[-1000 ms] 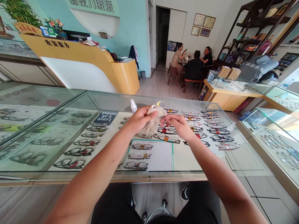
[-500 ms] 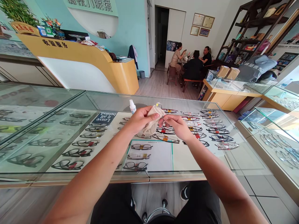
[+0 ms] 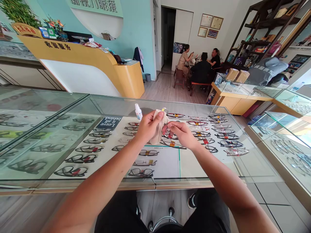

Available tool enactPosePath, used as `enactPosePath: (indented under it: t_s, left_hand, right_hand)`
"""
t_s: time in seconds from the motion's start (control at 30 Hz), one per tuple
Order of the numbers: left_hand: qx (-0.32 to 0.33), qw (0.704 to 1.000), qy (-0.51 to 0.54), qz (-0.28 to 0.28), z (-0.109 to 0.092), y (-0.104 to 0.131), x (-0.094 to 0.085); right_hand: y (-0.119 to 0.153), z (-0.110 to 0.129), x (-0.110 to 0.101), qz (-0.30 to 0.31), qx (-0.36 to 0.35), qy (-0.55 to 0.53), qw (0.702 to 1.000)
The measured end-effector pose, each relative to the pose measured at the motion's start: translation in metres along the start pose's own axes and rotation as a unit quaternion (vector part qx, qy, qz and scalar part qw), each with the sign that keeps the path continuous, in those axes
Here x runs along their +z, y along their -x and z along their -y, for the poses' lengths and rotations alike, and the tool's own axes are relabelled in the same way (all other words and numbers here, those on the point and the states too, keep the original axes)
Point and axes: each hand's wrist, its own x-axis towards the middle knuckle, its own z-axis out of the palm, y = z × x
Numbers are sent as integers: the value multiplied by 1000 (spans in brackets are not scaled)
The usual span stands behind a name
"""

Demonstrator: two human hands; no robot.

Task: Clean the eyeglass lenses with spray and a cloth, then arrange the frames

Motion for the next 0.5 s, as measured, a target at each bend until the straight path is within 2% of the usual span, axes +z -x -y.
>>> enactPosePath:
  t_s: [0.17, 0.27, 0.5]
  left_hand:
    - [-47, 995, 32, 82, 2, -6, -8]
    - [-77, 990, 42, 106, 4, -7, -10]
    - [-96, 992, 57, 59, 5, -5, -4]
  right_hand:
    - [-3, 4, -10, -20, 15, -26, 999]
    - [-4, 4, -14, -21, 25, -34, 999]
    - [-3, 4, -8, -5, 25, -11, 1000]
